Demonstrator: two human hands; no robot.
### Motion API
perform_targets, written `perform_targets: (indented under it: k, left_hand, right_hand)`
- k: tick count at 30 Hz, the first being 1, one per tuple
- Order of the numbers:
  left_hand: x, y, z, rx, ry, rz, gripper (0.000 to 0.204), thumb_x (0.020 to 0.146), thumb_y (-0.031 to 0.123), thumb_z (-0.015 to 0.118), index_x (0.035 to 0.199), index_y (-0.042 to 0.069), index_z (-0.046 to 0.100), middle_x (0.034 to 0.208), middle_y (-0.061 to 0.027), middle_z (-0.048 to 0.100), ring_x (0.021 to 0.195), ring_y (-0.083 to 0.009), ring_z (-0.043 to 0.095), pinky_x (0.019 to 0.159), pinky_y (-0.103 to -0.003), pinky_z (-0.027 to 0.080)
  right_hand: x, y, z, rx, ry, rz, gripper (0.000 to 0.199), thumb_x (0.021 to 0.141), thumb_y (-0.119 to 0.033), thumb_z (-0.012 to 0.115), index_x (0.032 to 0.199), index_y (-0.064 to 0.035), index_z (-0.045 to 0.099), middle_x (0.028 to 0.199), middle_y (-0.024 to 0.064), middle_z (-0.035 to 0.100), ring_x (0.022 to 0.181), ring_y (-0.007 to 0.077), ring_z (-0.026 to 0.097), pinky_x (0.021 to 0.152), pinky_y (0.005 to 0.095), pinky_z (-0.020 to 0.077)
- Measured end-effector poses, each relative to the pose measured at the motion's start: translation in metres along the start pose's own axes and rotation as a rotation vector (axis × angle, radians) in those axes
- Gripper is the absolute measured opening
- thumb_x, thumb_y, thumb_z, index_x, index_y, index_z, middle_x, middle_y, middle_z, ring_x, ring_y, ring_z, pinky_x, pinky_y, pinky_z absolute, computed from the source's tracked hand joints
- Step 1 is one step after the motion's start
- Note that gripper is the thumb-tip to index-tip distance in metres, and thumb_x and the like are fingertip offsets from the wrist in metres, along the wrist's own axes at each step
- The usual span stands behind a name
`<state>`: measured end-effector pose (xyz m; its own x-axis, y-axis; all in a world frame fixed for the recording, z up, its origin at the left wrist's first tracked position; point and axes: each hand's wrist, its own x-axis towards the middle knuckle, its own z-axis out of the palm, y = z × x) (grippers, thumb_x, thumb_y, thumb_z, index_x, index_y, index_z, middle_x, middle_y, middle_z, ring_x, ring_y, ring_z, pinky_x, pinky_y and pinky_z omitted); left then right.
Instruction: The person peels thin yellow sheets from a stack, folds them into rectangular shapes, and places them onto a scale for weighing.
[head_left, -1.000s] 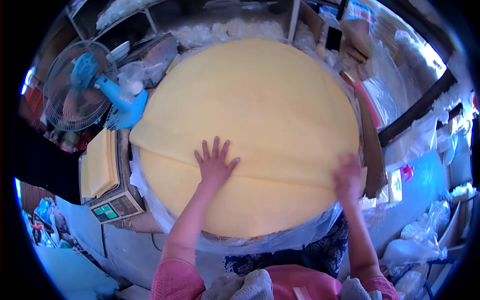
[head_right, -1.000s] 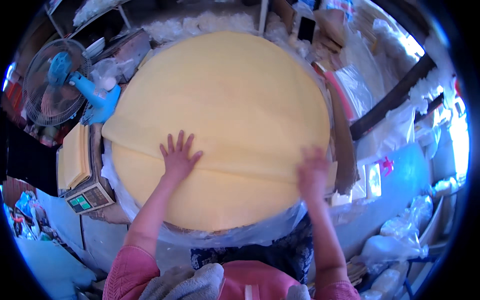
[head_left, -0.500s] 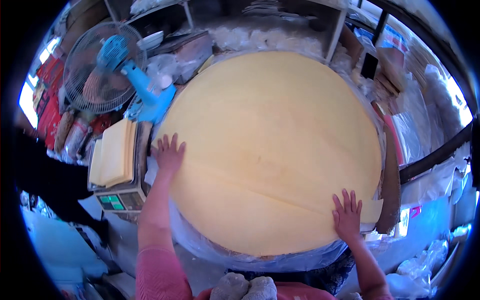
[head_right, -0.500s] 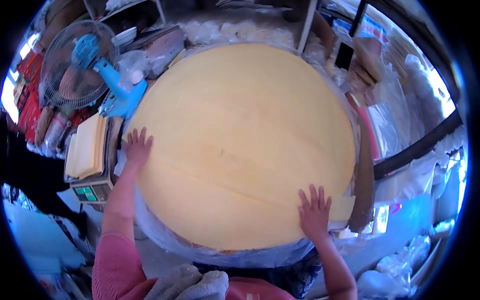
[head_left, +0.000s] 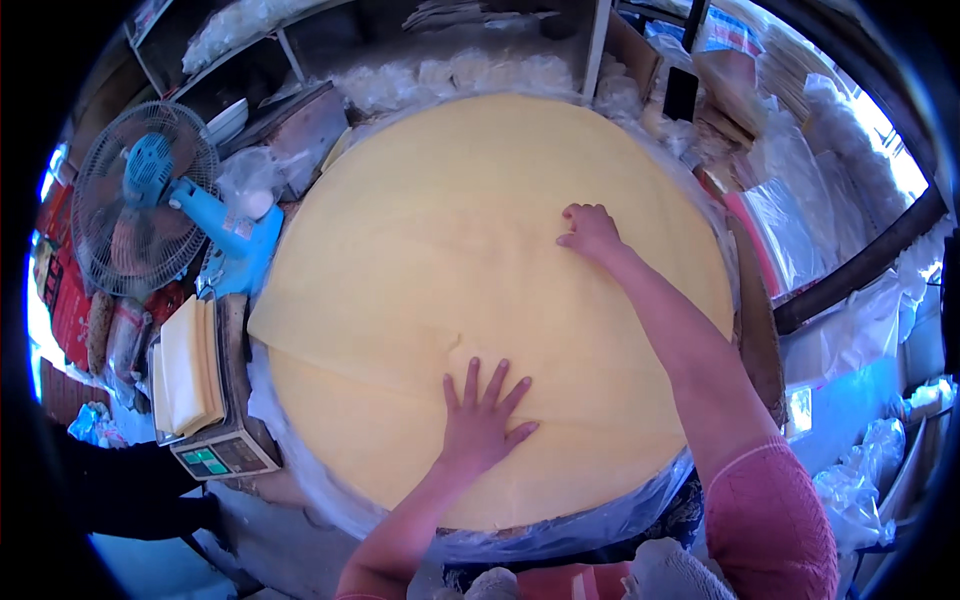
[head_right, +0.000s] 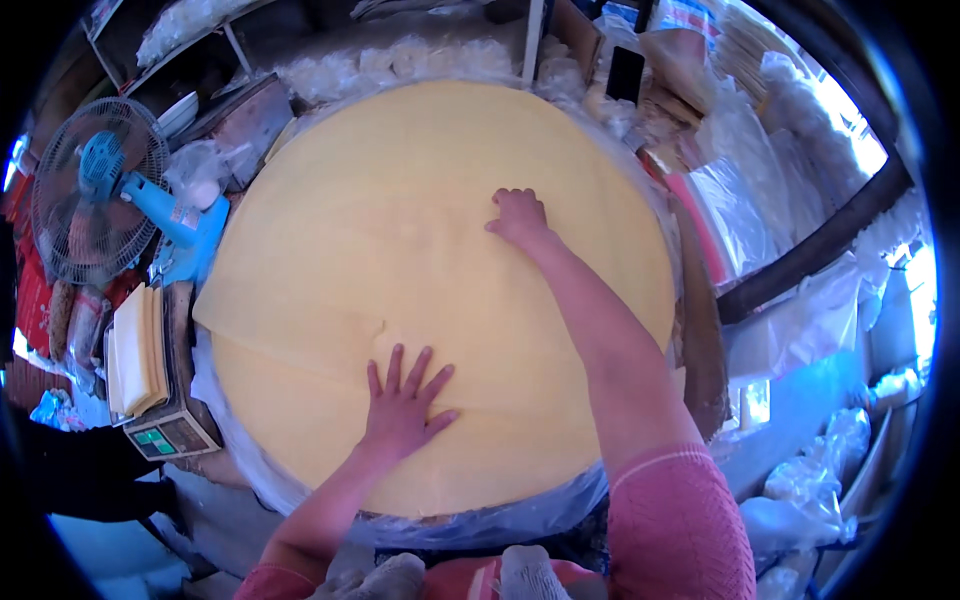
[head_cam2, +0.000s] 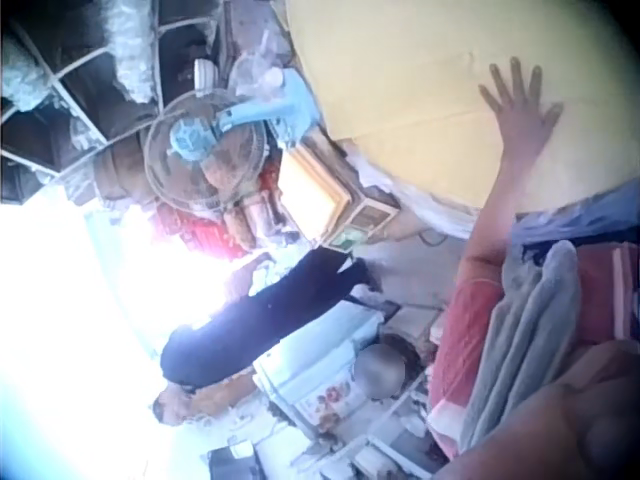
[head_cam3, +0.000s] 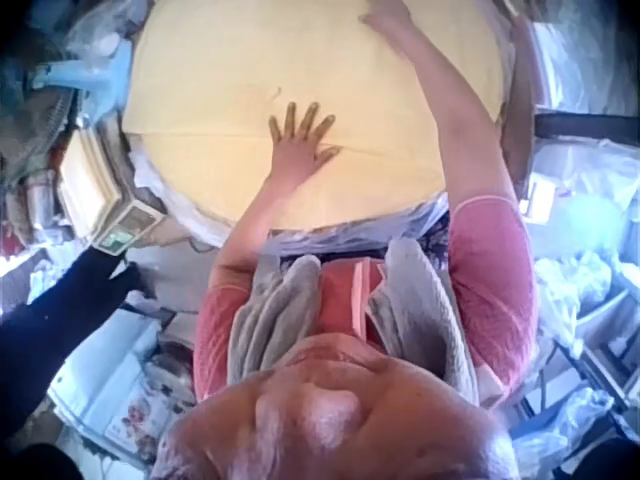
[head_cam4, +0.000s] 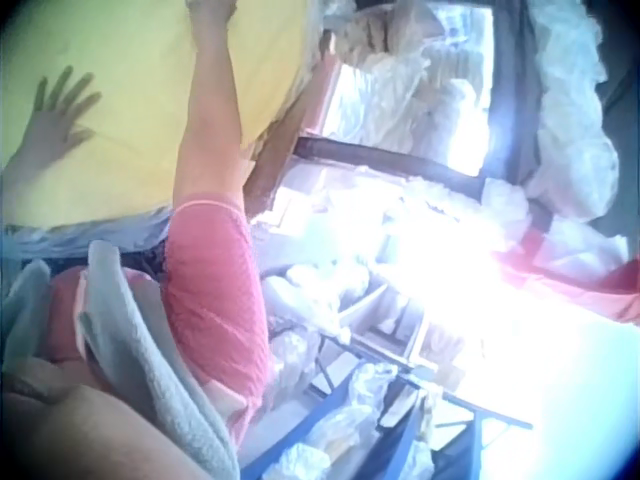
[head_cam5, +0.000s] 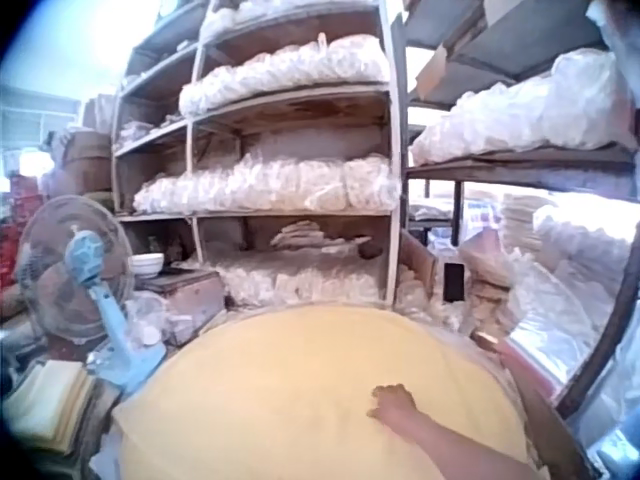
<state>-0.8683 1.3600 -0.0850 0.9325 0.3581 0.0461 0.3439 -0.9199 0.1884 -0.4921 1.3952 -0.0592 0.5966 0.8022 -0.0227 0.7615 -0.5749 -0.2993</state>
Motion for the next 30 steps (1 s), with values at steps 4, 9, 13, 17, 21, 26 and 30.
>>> perform_targets:
  k: [4,9,13,17,21,26,30]
  left_hand:
    - [-0.003,0.0,0.007,0.024,0.093,0.02,0.067,0.087,0.061,0.054,0.145,0.029,0.043,0.157,-0.0081,0.026,0.144,-0.0435,0.017,0.107,-0.072,0.013]
    - [-0.002,0.001,0.013,0.029,0.165,0.038,0.066,0.087,0.061,0.054,0.144,0.029,0.044,0.155,-0.0079,0.029,0.143,-0.0429,0.02,0.106,-0.072,0.016]
    - [-0.008,-0.004,0.021,0.032,0.24,0.032,0.065,0.087,0.061,0.054,0.144,0.029,0.044,0.155,-0.0078,0.029,0.143,-0.0425,0.019,0.106,-0.072,0.016]
    - [-0.006,-0.001,0.016,0.024,0.219,0.039,0.066,0.087,0.061,0.054,0.144,0.03,0.044,0.156,-0.0068,0.028,0.145,-0.0413,0.016,0.107,-0.072,0.014]
    - [-0.008,-0.003,0.02,0.004,0.208,0.033,0.065,0.087,0.06,0.055,0.144,0.031,0.043,0.156,-0.0058,0.028,0.146,-0.0403,0.013,0.108,-0.072,0.011]
    - [-0.008,-0.002,0.019,-0.003,0.18,0.022,0.065,0.087,0.06,0.055,0.144,0.032,0.043,0.156,-0.0059,0.028,0.146,-0.0401,0.013,0.107,-0.073,0.011]
    - [-0.008,-0.001,0.017,0.002,0.172,0.023,0.066,0.086,0.06,0.056,0.144,0.032,0.043,0.156,-0.0067,0.029,0.145,-0.0408,0.015,0.107,-0.073,0.011]
  right_hand:
    - [0.0,-0.004,-0.009,0.079,-0.09,0.012,0.027,0.076,-0.025,0.076,0.096,-0.0113,0.066,0.102,0.0069,0.068,0.098,0.0261,0.063,0.085,0.0392,0.0514]
    - [-0.079,-0.023,-0.026,0.078,0.158,-0.419,0.024,0.078,-0.014,0.068,0.101,-0.0089,0.062,0.107,0.0107,0.065,0.105,0.0296,0.06,0.087,0.0387,0.0505]
    - [-0.159,-0.043,0.006,0.026,0.256,-0.713,0.02,0.079,-0.007,0.062,0.098,-0.0009,0.059,0.114,0.0127,0.062,0.109,0.0307,0.059,0.091,0.0412,0.0499]
    - [-0.18,-0.032,0.041,-0.056,0.347,-0.74,0.018,0.083,-0.003,0.056,0.1,0.0007,0.057,0.12,0.0142,0.061,0.115,0.0342,0.057,0.096,0.0427,0.0476]
    - [-0.19,-0.035,0.053,0.045,0.34,-0.662,0.015,0.086,-0.005,0.054,0.1,-0.0001,0.056,0.124,0.0147,0.06,0.121,0.0337,0.054,0.101,0.0444,0.0442]
    - [-0.194,-0.034,0.065,0.057,0.305,-0.643,0.014,0.089,-0.006,0.054,0.103,-0.0006,0.055,0.124,0.0149,0.061,0.125,0.0311,0.052,0.106,0.0462,0.0397]
    - [-0.198,-0.037,0.064,0.117,0.266,-0.633,0.017,0.091,-0.007,0.053,0.107,-0.0018,0.056,0.125,0.0141,0.061,0.127,0.0291,0.051,0.109,0.0476,0.0359]
